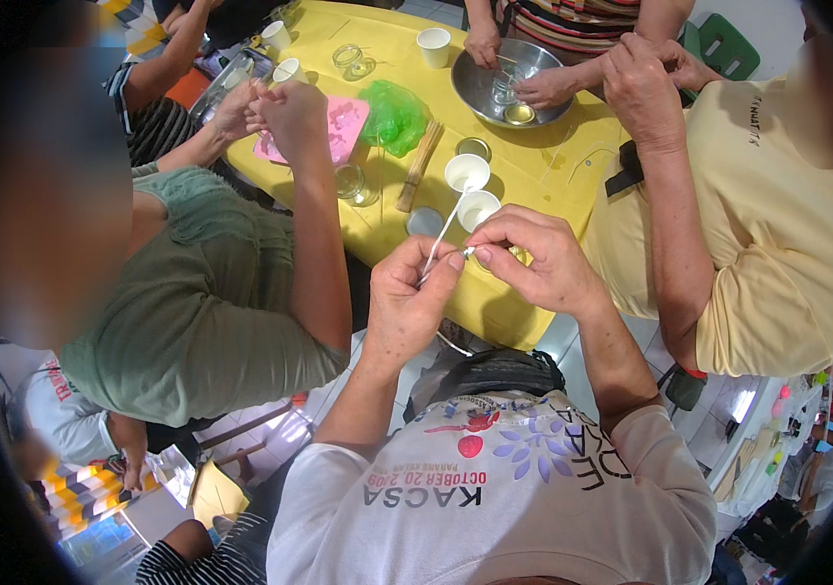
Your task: The person assembles candles by inserting wicks into small glass jars. They repeatedly pick up a wick, dip it into a container of liquid, and place it into a jar. Other people at the table perform similar actions.
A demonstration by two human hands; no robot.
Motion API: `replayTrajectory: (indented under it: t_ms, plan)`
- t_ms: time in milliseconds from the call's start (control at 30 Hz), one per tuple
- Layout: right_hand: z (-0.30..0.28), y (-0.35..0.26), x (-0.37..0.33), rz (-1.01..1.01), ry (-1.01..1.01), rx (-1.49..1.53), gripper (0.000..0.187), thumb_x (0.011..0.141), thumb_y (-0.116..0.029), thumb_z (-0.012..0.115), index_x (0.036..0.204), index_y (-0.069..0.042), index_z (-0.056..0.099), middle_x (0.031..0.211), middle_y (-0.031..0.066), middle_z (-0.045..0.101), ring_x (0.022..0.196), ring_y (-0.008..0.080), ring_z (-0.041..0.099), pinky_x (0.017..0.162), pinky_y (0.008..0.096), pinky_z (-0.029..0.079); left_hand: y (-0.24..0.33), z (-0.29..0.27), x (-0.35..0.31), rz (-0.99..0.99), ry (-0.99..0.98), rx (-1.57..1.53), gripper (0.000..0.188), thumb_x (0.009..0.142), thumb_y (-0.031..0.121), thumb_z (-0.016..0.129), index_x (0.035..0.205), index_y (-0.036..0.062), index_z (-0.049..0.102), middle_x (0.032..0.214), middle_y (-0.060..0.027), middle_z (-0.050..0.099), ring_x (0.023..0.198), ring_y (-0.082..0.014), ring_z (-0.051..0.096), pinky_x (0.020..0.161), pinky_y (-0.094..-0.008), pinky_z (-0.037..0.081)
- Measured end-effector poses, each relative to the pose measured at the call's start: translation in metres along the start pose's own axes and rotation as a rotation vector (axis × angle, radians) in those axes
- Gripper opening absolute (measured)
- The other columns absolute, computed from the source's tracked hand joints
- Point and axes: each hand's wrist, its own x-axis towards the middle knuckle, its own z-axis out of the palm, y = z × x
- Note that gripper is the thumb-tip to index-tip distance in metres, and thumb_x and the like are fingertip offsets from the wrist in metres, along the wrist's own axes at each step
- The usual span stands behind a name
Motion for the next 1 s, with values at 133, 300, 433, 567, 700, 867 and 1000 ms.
replayTrajectory:
  t_ms: [133,300,433,567,700,867,1000]
  plan:
    - [-0.001,-0.005,-0.001,0.023,-0.003,0.02,0.013,0.078,-0.005,0.066,0.091,-0.002,0.064,0.082,0.0084,0.061,0.07,0.0217,0.061,0.059,0.0297,0.046,0.003,0.0,0.001,0.01,0.003,0.046,0.008,0.087,0.009,0.061,0.085,0.0012,0.06,0.068,0.0076,0.051,0.06,0.0005,0.039,0.053,-0.0166,0.032]
    - [-0.002,-0.004,0.001,-0.089,-0.013,-0.027,0.013,0.079,-0.004,0.066,0.092,-0.002,0.064,0.087,0.0091,0.063,0.074,0.0232,0.062,0.063,0.031,0.048,0.006,-0.004,0.0,0.002,-0.009,0.121,0.008,0.087,0.009,0.061,0.084,0.0008,0.061,0.067,0.0077,0.051,0.06,0.0006,0.039,0.053,-0.0165,0.031]
    - [-0.004,-0.002,0.003,-0.115,-0.041,0.0,0.012,0.079,-0.004,0.066,0.091,-0.002,0.064,0.085,0.0089,0.063,0.075,0.0237,0.062,0.063,0.0313,0.049,0.007,-0.005,0.0,0.035,-0.037,0.093,0.008,0.088,0.009,0.061,0.086,0.0005,0.062,0.067,0.0076,0.05,0.061,0.0002,0.039,0.053,-0.0169,0.031]
    - [-0.004,-0.003,0.004,-0.081,-0.053,0.025,0.011,0.078,-0.002,0.067,0.089,-0.001,0.065,0.086,0.0096,0.064,0.076,0.022,0.063,0.065,0.0296,0.05,0.01,-0.01,0.0,0.04,-0.087,0.111,0.009,0.088,0.009,0.061,0.088,-0.0003,0.062,0.068,0.0075,0.049,0.062,-0.0005,0.038,0.053,-0.0175,0.031]
    - [0.0,-0.011,0.002,-0.112,-0.017,-0.045,0.012,0.08,-0.003,0.065,0.091,-0.001,0.062,0.084,0.01,0.062,0.074,0.0246,0.062,0.064,0.0319,0.049,0.013,-0.011,-0.001,0.064,-0.105,0.118,0.01,0.089,0.009,0.06,0.089,-0.001,0.062,0.069,0.007,0.049,0.062,-0.0012,0.038,0.053,-0.0179,0.032]
    - [0.005,-0.016,0.001,-0.184,0.08,-0.057,0.01,0.081,-0.001,0.062,0.091,0.0,0.061,0.084,0.0111,0.061,0.072,0.0226,0.06,0.063,0.0301,0.048,0.02,-0.006,-0.007,0.078,-0.07,0.125,0.01,0.088,0.009,0.061,0.089,-0.0009,0.062,0.069,0.0062,0.05,0.062,-0.0016,0.039,0.054,-0.0181,0.032]
    - [0.013,-0.019,-0.003,-0.095,0.154,0.069,0.005,0.083,0.0,0.06,0.089,0.001,0.06,0.084,0.0096,0.06,0.068,0.0155,0.058,0.06,0.0264,0.046,0.023,-0.001,-0.01,0.115,-0.019,0.091,0.009,0.088,0.008,0.061,0.089,-0.0004,0.062,0.069,0.0058,0.051,0.062,-0.0016,0.04,0.054,-0.0179,0.034]
